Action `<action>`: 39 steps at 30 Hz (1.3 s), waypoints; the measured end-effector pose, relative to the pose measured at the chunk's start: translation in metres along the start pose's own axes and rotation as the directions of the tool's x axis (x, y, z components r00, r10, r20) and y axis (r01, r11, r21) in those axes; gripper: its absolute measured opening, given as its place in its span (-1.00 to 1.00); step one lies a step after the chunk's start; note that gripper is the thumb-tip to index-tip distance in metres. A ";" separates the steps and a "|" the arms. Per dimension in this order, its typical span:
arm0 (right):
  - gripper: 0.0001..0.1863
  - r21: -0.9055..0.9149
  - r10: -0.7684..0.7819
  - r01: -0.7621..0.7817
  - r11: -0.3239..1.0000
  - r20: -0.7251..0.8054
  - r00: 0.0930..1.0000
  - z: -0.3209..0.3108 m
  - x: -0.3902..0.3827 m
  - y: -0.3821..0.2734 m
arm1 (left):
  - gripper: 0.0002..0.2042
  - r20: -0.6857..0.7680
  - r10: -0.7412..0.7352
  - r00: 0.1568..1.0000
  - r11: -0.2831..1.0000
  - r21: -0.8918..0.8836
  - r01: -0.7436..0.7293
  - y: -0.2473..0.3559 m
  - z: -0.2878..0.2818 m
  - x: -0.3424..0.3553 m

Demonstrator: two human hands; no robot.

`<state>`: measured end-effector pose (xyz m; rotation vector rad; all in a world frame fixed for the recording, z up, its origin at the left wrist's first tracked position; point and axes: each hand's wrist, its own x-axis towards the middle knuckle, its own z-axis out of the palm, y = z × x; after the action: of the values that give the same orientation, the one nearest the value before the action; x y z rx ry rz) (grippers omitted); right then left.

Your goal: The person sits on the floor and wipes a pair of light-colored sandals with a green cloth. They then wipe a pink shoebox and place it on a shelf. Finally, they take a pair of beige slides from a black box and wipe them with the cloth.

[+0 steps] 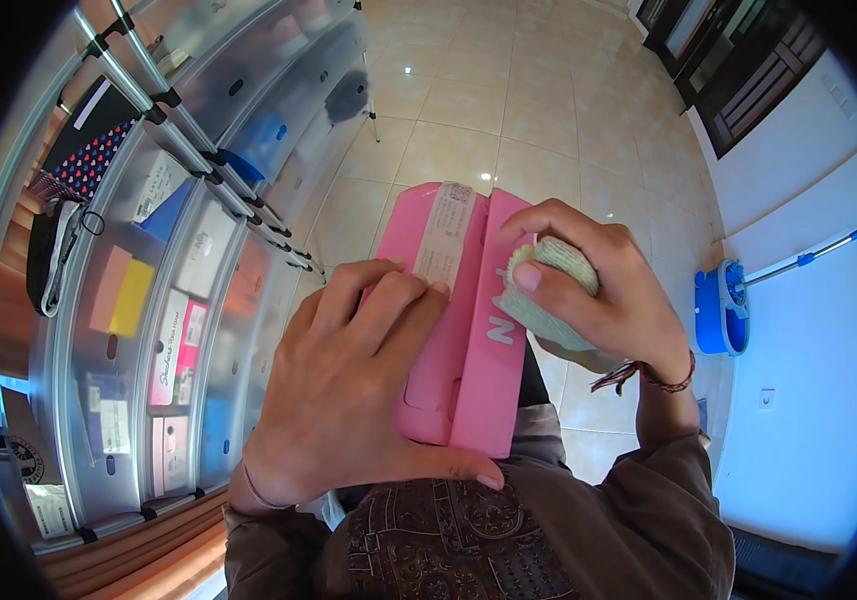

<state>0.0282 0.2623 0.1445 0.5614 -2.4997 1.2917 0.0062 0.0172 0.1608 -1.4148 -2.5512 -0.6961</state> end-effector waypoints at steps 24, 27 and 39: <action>-0.63 0.313 0.220 -0.178 0.933 -0.103 0.970 0.044 0.045 -0.003 | -0.04 -0.033 -0.176 0.984 0.876 -0.462 0.141 -0.032 -0.014 -0.072; -0.72 -0.037 0.033 -0.038 0.999 -0.122 0.992 0.032 0.059 -0.034 | 0.10 -0.059 -0.134 0.989 0.928 -0.358 0.104 -0.031 -0.010 -0.070; -0.72 -0.532 -0.292 0.341 0.775 0.178 0.940 0.060 0.081 -0.030 | -0.03 -0.021 -0.204 0.979 0.911 -0.369 0.182 -0.029 -0.008 -0.063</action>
<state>-0.0340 0.1799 0.1657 0.8481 -2.5276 0.3814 0.0161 -0.0477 0.1367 -1.2128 -2.6352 -1.2849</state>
